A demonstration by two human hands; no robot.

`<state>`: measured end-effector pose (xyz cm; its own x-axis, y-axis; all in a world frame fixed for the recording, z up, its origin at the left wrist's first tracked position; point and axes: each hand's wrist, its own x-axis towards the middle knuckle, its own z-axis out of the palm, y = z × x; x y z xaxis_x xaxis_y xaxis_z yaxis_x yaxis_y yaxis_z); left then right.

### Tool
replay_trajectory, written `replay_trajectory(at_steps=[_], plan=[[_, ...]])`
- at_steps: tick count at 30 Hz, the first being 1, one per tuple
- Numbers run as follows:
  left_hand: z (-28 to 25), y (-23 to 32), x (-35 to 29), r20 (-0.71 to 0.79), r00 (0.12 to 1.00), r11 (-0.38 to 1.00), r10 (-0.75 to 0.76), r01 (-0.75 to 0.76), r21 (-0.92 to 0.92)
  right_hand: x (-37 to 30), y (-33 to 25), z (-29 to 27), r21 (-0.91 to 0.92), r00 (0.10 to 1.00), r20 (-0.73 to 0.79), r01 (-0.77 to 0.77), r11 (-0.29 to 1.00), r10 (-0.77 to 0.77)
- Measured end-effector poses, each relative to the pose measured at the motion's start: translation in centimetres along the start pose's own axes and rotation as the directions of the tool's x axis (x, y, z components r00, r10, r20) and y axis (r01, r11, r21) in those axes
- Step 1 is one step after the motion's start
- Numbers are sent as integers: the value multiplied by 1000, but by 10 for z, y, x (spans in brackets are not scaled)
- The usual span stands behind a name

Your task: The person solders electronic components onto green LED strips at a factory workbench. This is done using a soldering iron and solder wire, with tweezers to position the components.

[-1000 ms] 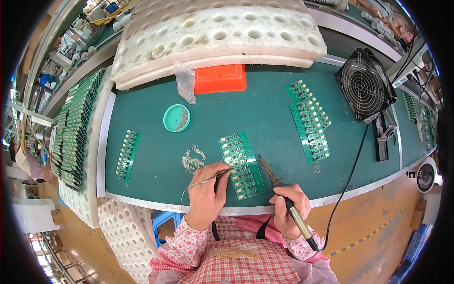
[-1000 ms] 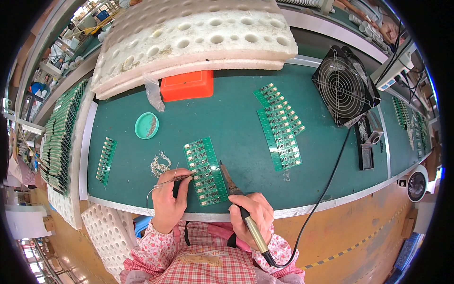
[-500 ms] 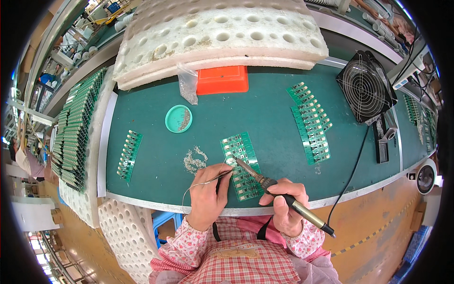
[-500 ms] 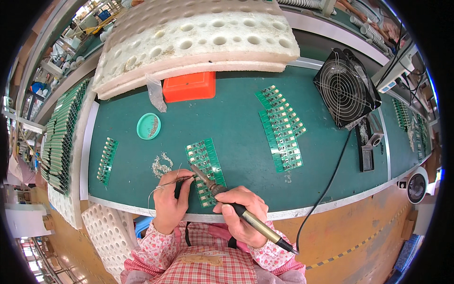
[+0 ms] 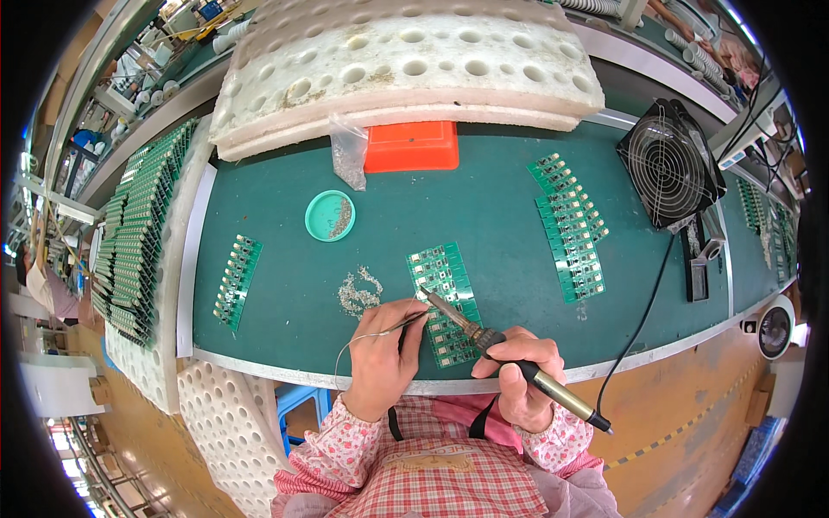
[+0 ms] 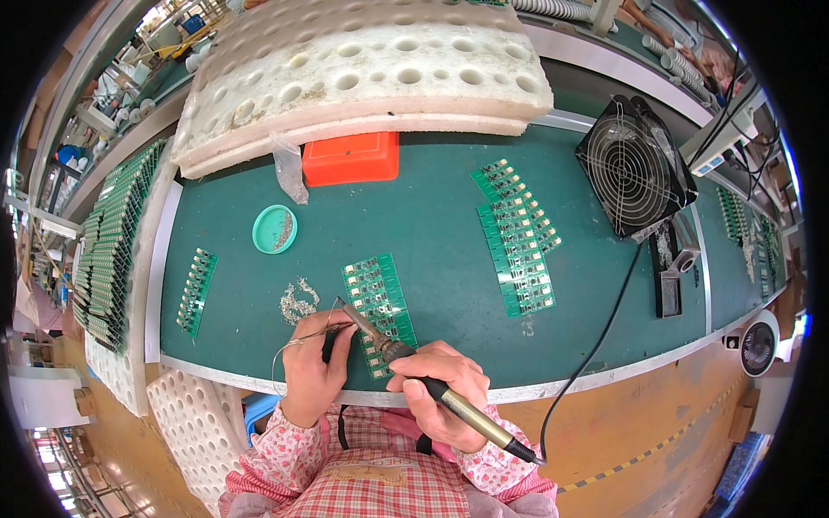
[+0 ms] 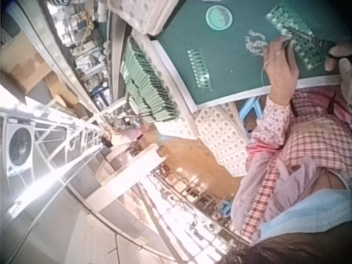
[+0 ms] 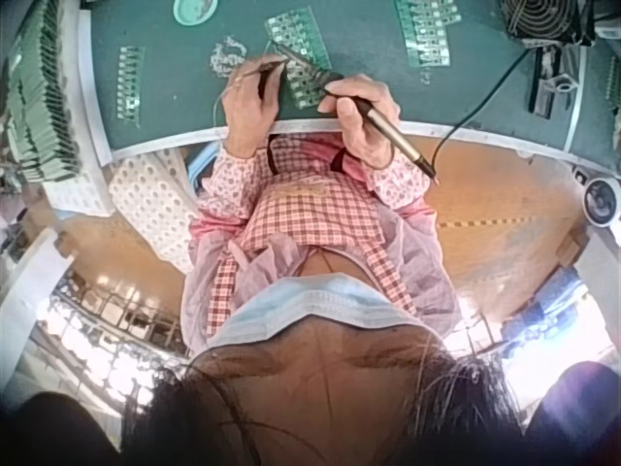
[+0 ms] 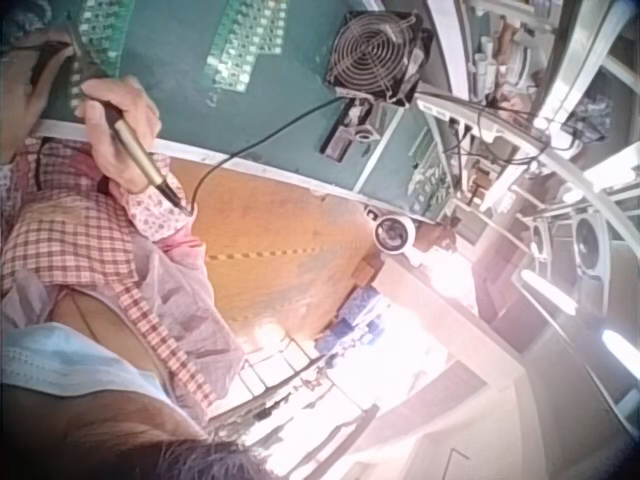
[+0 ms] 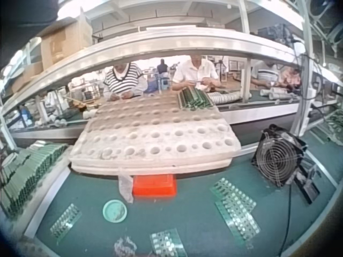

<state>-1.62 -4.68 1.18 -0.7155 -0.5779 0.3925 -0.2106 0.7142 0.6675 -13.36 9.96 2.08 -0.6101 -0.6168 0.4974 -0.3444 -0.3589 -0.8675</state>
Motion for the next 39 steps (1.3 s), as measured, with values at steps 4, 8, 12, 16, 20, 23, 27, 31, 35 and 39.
replay_trajectory(at_steps=[4, 8, 12, 16, 20, 23, 27, 31, 35, 39], plan=[[0, 0, 1, 13, 1000, 1000, 9, -9, 11, 0, 1, 0, 20, 1000, 7, 7, 1000, -7], [1, -1, -1, 1, 1000, 1000, -9, 9, -7, 1, -1, -1, 17, 1000, 2, -10, 1000, 10], [0, 0, -1, 4, 1000, 1000, -29, 29, -8, 1, -1, -1, 9, 1000, 6, -4, 1000, 4], [0, 0, 1, 1, 1000, 1000, 8, -8, -2, -5, -4, -4, -83, 991, -72, -120, 989, 114], [1, -2, 0, -2, 1000, 1000, 25, -25, 10, -6, -4, -4, -150, 968, -91, -245, 958, 233], [1, -2, 1, -5, 1000, 1000, 16, -16, 7, -6, -4, -1, -175, 963, -67, -270, 947, 262], [2, -2, 0, -11, 1000, 1000, 21, -21, -2, -5, -2, 1, -215, 959, -54, -284, 934, 279], [2, -2, 0, -13, 1000, 1000, 17, -17, -8, -4, -1, 4, -216, 952, -54, -304, 928, 300], [1, -1, 1, -10, 1000, 1000, 18, -18, -11, -4, 0, 5, -270, 960, -35, -277, 922, 279], [1, -2, 1, -11, 1000, 1000, 12, -13, -21, -1, -3, 5, -362, 982, 34, -163, 918, 188]])
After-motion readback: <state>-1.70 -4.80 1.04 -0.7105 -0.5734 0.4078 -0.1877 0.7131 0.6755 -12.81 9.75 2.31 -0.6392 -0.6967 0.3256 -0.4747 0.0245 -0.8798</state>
